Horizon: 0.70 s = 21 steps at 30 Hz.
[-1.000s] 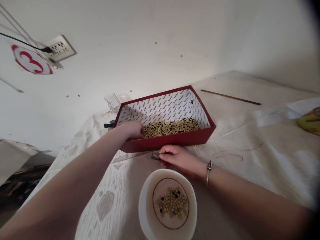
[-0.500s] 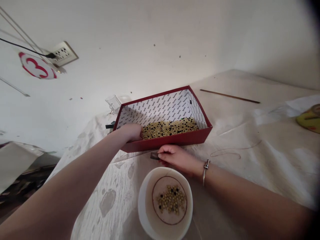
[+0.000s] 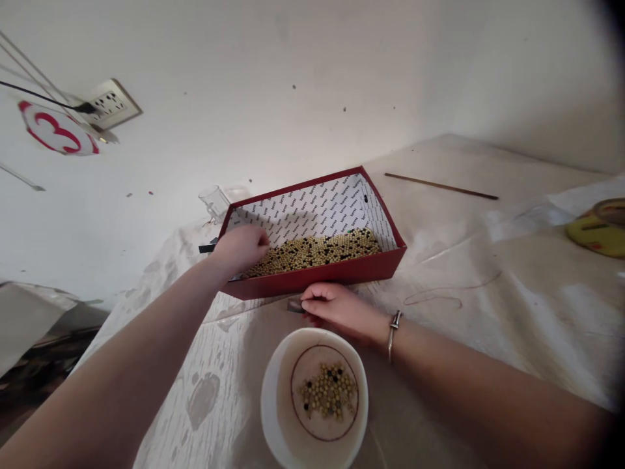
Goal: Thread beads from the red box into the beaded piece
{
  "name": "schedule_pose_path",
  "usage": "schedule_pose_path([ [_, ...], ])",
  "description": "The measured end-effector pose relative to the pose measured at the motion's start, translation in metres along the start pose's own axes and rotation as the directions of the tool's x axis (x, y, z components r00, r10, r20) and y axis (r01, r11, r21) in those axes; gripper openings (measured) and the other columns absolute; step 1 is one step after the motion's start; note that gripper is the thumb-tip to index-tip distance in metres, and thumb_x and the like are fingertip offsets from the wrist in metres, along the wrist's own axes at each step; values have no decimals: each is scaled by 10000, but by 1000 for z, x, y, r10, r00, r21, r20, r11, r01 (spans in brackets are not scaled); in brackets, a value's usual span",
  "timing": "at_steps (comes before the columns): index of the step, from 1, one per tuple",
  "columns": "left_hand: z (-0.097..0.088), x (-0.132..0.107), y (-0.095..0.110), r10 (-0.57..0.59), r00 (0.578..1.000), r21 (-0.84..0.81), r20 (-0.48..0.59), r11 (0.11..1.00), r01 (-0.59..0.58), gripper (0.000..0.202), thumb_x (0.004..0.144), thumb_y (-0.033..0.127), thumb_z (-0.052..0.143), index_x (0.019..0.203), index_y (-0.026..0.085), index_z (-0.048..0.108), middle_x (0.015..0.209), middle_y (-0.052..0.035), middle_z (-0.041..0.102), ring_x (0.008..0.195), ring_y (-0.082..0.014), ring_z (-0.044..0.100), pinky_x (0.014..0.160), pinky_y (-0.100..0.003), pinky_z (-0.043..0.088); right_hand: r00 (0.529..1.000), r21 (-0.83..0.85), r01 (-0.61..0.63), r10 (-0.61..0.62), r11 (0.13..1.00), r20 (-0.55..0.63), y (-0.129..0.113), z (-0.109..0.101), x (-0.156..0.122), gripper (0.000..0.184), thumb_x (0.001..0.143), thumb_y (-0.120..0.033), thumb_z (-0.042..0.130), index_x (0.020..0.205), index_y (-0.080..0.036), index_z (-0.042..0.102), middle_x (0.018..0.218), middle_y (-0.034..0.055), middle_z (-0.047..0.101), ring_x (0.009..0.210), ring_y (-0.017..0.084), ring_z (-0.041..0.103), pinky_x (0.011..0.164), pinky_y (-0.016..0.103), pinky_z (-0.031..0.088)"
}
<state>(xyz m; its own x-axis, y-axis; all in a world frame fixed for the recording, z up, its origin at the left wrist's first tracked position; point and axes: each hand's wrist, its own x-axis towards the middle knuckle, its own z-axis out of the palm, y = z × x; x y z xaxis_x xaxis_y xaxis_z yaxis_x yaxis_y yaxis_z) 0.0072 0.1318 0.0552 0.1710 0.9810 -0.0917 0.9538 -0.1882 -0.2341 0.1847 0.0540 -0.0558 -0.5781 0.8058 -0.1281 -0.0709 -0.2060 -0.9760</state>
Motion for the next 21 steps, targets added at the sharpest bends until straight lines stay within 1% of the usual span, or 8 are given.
schedule_pose_path([
  [2,-10,-19,3,-22,982,-35,-186,999,16,232,775,332,411,872,225,593,927,-39,619,816,-191,550,650,-297,409,1000,29,-20,20,999,-3,-2,0,0,71,753,-228,509,740,-161,526,666,-3,558,559,81,491,570,220,410],
  [4,-15,-46,11,-22,887,-149,-462,987,-53,141,758,311,488,801,226,592,822,-14,615,753,-162,546,621,-276,415,999,46,-32,32,998,2,-3,0,0,64,752,-217,509,732,-158,522,671,0,561,561,79,487,576,221,411],
  [6,-10,-74,22,45,805,-213,-591,954,-210,88,764,264,517,781,210,584,801,-9,602,749,-139,544,637,-258,432,999,51,-41,41,998,1,-4,0,-1,63,748,-215,513,723,-157,519,672,-2,557,560,77,482,577,221,411],
  [8,5,-95,35,160,731,-214,-663,895,-390,46,748,215,557,775,196,589,822,-14,598,807,-133,544,712,-259,444,999,36,-51,51,998,-10,-5,0,-2,66,740,-224,522,732,-159,526,670,-6,555,560,78,479,573,221,405],
  [10,27,-107,45,244,685,-181,-687,855,-486,64,726,182,590,787,195,602,820,-16,597,817,-135,536,744,-276,441,999,-1,-42,42,999,-24,-5,-1,-4,79,731,-232,535,761,-160,547,674,-11,554,572,80,478,570,218,392],
  [12,50,-108,52,271,673,-178,-688,836,-519,86,727,169,594,808,194,611,822,-21,598,797,-132,525,735,-281,442,1000,-34,-14,14,999,-24,-3,-2,-4,102,725,-242,547,781,-158,562,681,-15,551,591,81,479,578,217,384],
  [15,74,-102,54,240,671,-203,-701,835,-512,98,738,155,584,827,186,611,810,-22,605,784,-130,516,713,-278,441,1000,-51,7,-6,999,12,-1,-4,-4,139,731,-287,555,766,-152,557,675,-15,551,605,85,483,586,220,384],
  [21,86,-97,51,203,640,-241,-741,809,-536,179,708,144,619,881,190,611,830,-21,611,785,-130,522,708,-279,446,1000,-92,1,1,996,24,-2,-5,-4,156,758,-295,533,723,-143,534,659,-10,544,593,82,480,584,219,377],
])
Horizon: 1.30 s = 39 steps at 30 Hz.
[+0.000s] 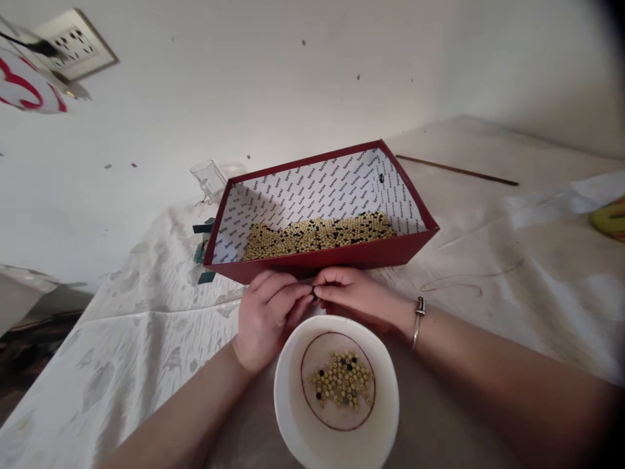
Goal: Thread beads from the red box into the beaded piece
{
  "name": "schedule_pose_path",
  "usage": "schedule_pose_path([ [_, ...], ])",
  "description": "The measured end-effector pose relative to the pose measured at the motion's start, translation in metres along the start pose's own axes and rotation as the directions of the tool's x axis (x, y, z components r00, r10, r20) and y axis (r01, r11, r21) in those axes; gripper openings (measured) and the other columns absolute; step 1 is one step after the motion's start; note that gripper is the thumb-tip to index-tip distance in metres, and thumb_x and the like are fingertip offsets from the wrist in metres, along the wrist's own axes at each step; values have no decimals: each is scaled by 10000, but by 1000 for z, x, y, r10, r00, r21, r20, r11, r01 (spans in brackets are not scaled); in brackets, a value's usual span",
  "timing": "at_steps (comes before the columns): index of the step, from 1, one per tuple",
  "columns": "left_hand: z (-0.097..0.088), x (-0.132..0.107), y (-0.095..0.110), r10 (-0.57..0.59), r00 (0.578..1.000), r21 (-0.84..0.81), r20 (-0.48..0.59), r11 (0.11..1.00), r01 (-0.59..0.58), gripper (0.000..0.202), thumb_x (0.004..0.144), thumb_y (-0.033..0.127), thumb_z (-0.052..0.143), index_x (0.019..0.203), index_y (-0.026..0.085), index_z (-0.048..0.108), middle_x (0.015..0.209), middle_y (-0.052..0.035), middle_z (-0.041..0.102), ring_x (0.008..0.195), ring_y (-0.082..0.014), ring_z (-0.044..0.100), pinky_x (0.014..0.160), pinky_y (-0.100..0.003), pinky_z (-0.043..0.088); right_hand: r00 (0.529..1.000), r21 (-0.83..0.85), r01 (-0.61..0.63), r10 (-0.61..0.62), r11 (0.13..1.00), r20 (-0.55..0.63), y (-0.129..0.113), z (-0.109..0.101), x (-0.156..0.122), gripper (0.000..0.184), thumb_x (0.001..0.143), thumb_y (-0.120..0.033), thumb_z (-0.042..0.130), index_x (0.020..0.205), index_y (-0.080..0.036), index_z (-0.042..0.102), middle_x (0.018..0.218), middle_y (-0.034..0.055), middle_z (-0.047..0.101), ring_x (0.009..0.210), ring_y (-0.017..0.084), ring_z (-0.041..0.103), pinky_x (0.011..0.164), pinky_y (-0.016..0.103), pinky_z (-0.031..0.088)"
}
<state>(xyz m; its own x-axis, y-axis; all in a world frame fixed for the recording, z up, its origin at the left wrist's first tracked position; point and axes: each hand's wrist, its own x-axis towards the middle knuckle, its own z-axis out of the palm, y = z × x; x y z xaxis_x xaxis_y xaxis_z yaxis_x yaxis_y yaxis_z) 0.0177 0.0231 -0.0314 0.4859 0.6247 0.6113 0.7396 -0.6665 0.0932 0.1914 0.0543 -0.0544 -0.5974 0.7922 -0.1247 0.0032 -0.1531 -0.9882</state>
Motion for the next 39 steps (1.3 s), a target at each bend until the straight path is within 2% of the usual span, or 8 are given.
schedule_pose_path([
  [7,3,-1,1,-122,992,-72,18,990,123,124,723,156,603,839,200,610,808,-15,598,780,-131,521,711,-290,436,999,12,-33,33,999,-13,-3,2,0,146,762,-285,529,720,-145,532,657,-12,540,584,78,477,575,214,372],
  [14,4,-1,8,-210,978,-21,-13,978,209,63,728,212,601,781,183,584,803,-22,570,807,-145,518,722,-298,434,1000,-27,-15,15,1000,-5,-2,1,-1,146,771,-297,518,753,-155,547,663,-13,543,603,84,486,589,216,377],
  [21,4,-1,9,-189,982,30,-10,982,189,43,720,186,580,755,188,606,780,-21,577,777,-147,520,714,-297,431,1000,-96,-16,14,995,-18,-2,1,-1,156,773,-312,510,783,-165,561,675,-7,550,612,93,491,588,223,380],
  [26,4,-1,7,-169,985,66,-29,983,171,28,704,180,586,728,180,601,765,-21,580,764,-148,522,718,-299,431,999,-84,-24,21,996,-35,2,1,0,163,768,-322,513,795,-169,562,664,-11,552,593,94,495,572,225,383],
  [32,4,-2,7,-118,993,92,31,989,114,64,715,186,580,773,197,605,800,-15,591,771,-151,517,715,-306,424,1000,-84,-6,4,996,-29,-1,1,-1,149,762,-305,521,763,-160,556,685,-10,557,612,89,488,582,221,377],
  [36,3,-3,5,-116,993,150,-21,982,118,28,715,181,571,727,183,596,764,-23,582,746,-152,514,708,-307,422,1000,-47,-23,22,999,-21,-4,1,-2,158,765,-308,519,733,-155,541,646,-17,537,587,83,483,565,215,368],
  [39,3,-4,6,-112,994,123,17,986,109,57,723,192,572,771,195,604,797,-23,588,767,-158,516,713,-312,420,1000,-77,-15,13,997,-27,-4,1,-2,151,759,-305,525,746,-157,552,669,-13,549,605,88,486,579,221,372],
])
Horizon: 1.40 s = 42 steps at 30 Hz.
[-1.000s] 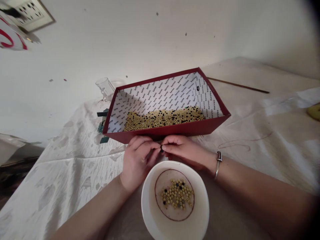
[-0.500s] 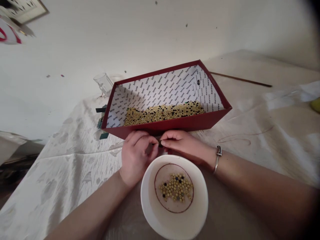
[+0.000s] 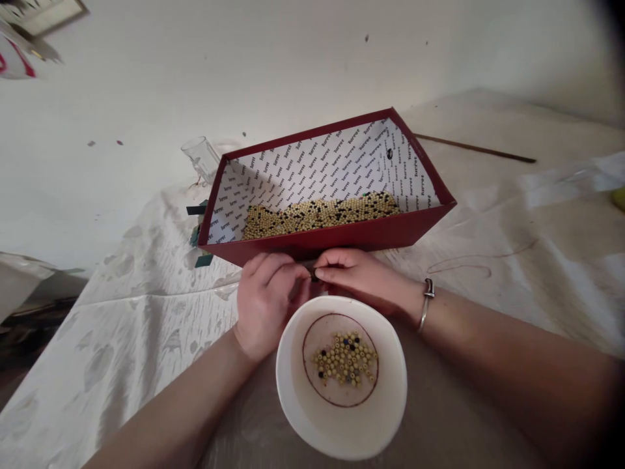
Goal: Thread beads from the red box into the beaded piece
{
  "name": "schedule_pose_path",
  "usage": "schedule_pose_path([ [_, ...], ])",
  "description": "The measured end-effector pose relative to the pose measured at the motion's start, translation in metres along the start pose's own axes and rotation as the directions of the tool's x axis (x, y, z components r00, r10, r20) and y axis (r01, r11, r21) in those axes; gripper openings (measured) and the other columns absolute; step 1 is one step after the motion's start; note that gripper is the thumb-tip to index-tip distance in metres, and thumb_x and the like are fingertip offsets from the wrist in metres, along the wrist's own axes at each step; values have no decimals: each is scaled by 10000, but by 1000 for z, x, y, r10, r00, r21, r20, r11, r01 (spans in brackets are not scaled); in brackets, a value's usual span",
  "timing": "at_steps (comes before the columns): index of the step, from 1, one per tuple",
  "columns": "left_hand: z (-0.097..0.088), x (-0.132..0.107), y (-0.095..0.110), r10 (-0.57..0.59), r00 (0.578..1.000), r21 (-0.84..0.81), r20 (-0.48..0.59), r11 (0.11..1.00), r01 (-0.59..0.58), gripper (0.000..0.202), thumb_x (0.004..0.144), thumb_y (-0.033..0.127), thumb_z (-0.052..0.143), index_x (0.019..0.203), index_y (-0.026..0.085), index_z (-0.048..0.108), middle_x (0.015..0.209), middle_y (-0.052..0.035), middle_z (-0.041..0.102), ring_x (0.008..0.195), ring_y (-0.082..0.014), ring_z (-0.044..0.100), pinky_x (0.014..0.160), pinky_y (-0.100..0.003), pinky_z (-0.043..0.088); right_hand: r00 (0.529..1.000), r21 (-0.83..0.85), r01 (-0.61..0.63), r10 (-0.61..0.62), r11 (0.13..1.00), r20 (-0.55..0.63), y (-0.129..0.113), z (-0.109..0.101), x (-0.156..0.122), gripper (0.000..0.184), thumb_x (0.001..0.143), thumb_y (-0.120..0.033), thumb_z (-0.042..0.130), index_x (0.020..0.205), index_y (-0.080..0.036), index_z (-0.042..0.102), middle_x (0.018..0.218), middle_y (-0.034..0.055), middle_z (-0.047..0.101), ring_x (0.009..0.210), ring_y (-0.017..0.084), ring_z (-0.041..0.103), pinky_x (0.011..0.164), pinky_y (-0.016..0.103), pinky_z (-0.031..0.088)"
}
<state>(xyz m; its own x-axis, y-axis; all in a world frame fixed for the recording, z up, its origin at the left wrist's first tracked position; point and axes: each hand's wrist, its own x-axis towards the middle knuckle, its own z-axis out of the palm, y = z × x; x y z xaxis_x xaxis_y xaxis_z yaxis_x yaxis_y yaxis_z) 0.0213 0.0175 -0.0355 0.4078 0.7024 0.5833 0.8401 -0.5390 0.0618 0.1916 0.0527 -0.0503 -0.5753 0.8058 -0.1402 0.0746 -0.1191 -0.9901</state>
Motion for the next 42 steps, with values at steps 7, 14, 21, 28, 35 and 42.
schedule_pose_path([
  [7,2,0,-1,-7,999,28,-40,1000,8,29,722,185,568,739,188,591,771,-24,581,756,-157,516,714,-313,417,1000,28,8,-9,1000,11,3,0,0,177,761,-331,519,738,-157,541,662,-7,544,594,89,487,566,219,373],
  [14,2,0,-2,14,1000,27,-6,1000,-14,45,725,195,570,763,201,595,798,-19,586,768,-158,517,726,-319,414,1000,5,14,-14,1000,-3,4,-1,0,175,760,-335,521,765,-163,555,691,-10,561,622,92,493,600,227,382],
  [21,2,0,-2,27,1000,9,9,1000,-27,72,727,200,568,791,202,600,819,-24,584,776,-158,515,729,-315,415,1000,0,1,-1,1000,-9,1,0,-1,155,757,-315,528,761,-162,550,660,-17,541,600,89,484,577,224,373],
  [28,1,0,-2,25,999,25,-23,999,-25,56,720,176,568,769,189,592,787,-29,581,758,-155,512,705,-304,419,1000,31,-22,22,999,6,-2,0,-1,148,757,-301,529,743,-154,546,667,-10,545,599,86,489,576,220,377],
  [35,2,-1,-1,13,1000,-29,-5,1000,-13,51,726,193,567,771,190,591,786,-26,593,762,-158,522,711,-310,423,999,69,-48,49,996,-4,-3,0,-3,153,752,-310,540,752,-157,540,657,-15,542,581,83,490,566,220,377],
  [42,3,-2,-3,-7,1000,-45,-24,999,6,60,721,228,590,762,185,584,787,-26,592,769,-154,526,715,-307,430,998,66,-56,56,996,-5,-6,1,-4,147,756,-300,540,751,-153,540,660,-15,541,589,80,490,564,215,374],
])
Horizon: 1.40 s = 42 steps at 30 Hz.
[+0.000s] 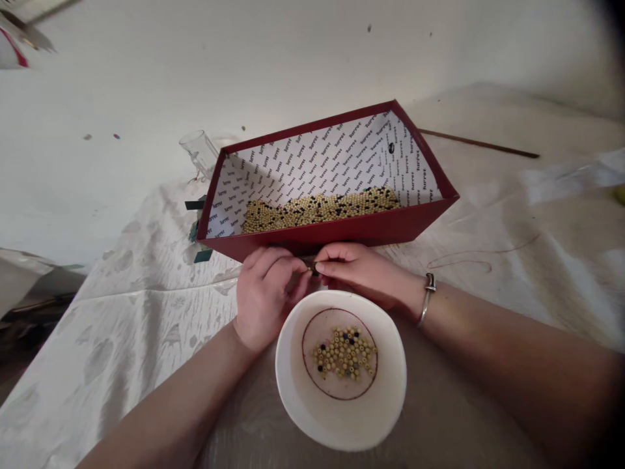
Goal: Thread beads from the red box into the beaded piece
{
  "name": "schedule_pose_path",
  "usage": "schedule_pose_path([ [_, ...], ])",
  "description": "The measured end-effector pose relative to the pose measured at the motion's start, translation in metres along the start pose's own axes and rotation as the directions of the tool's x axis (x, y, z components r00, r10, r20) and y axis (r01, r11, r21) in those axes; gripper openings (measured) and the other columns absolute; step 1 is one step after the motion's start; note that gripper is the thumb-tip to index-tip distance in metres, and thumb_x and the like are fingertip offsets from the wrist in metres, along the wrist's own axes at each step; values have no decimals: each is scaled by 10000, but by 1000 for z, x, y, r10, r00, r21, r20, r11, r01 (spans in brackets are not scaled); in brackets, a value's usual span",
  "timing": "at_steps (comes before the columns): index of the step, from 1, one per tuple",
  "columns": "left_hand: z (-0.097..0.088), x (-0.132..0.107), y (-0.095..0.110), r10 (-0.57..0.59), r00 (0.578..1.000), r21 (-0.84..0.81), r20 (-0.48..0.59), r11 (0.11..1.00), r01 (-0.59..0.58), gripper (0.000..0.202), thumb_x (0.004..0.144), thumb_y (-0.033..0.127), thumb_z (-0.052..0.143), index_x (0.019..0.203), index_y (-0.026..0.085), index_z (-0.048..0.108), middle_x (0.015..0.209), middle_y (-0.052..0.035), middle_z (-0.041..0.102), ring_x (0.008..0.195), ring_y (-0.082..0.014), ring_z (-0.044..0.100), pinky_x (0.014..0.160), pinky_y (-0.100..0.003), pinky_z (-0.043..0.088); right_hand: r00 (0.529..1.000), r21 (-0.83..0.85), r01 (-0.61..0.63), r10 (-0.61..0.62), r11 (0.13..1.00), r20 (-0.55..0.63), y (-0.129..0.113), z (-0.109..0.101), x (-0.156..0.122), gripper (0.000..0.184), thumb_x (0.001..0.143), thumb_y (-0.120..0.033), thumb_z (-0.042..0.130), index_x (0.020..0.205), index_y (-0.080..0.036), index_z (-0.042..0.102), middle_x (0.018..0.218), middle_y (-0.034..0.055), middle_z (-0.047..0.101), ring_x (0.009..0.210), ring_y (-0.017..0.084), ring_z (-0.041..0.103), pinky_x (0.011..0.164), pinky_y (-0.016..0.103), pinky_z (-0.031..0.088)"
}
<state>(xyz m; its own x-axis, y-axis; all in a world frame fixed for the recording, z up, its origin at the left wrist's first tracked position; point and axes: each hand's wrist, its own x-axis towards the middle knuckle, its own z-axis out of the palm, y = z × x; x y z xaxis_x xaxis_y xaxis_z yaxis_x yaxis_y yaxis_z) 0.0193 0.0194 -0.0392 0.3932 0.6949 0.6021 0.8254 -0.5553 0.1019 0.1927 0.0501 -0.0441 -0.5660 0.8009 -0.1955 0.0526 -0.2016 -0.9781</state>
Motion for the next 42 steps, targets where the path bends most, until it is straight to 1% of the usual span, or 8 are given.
schedule_pose_path([
  [5,0,-2,1,8,1000,-13,24,1000,-8,90,736,224,579,816,202,612,811,-28,608,779,-161,530,730,-318,430,1000,-12,-7,7,1000,1,-1,0,0,159,753,-310,544,741,-152,542,651,-17,536,583,80,481,561,217,368],
  [13,0,-1,2,10,1000,-32,15,999,-9,130,743,199,573,862,211,623,841,-31,602,781,-156,530,723,-313,431,1000,-26,4,-4,1000,1,0,0,0,126,761,-278,528,741,-154,539,651,-16,533,586,80,479,560,213,369],
  [18,1,0,3,12,1000,-41,8,999,-12,129,744,197,574,868,205,610,836,-23,610,780,-148,532,732,-307,429,1000,-12,4,-4,1000,2,0,0,0,136,759,-288,533,755,-153,544,663,-11,536,595,84,485,562,213,373],
  [22,1,-1,3,-4,1000,-34,-14,999,3,107,730,229,596,832,200,606,833,-25,610,783,-151,529,733,-309,425,1000,-22,-3,3,1000,0,0,0,0,130,763,-280,527,761,-152,547,654,-14,531,584,81,476,560,213,366],
  [29,1,-2,3,-12,1000,-11,17,1000,12,99,727,231,595,822,221,621,839,-14,607,793,-154,524,740,-312,409,1000,-47,-11,11,999,2,-1,0,0,129,770,-280,513,764,-155,540,666,-11,537,597,89,485,568,220,372],
  [35,-1,0,4,-27,1000,53,-13,998,28,63,724,219,589,781,207,612,822,-14,607,785,-154,521,734,-313,405,1000,-66,2,-1,998,12,0,0,0,140,770,-297,512,752,-160,534,658,-15,536,592,87,483,566,218,375],
  [39,-1,-1,5,-2,1000,44,7,999,2,93,722,225,596,813,224,613,847,-10,603,802,-156,519,747,-322,401,1000,-92,27,-27,995,1,1,0,0,126,765,-275,515,769,-154,550,704,-6,553,628,88,489,592,219,382],
  [42,0,-1,4,2,1000,65,3,998,-2,88,719,219,597,806,228,610,841,-6,603,800,-158,517,749,-325,399,999,-71,35,-36,997,-3,2,0,1,127,766,-270,513,779,-151,554,704,-3,557,630,88,497,597,219,387],
])
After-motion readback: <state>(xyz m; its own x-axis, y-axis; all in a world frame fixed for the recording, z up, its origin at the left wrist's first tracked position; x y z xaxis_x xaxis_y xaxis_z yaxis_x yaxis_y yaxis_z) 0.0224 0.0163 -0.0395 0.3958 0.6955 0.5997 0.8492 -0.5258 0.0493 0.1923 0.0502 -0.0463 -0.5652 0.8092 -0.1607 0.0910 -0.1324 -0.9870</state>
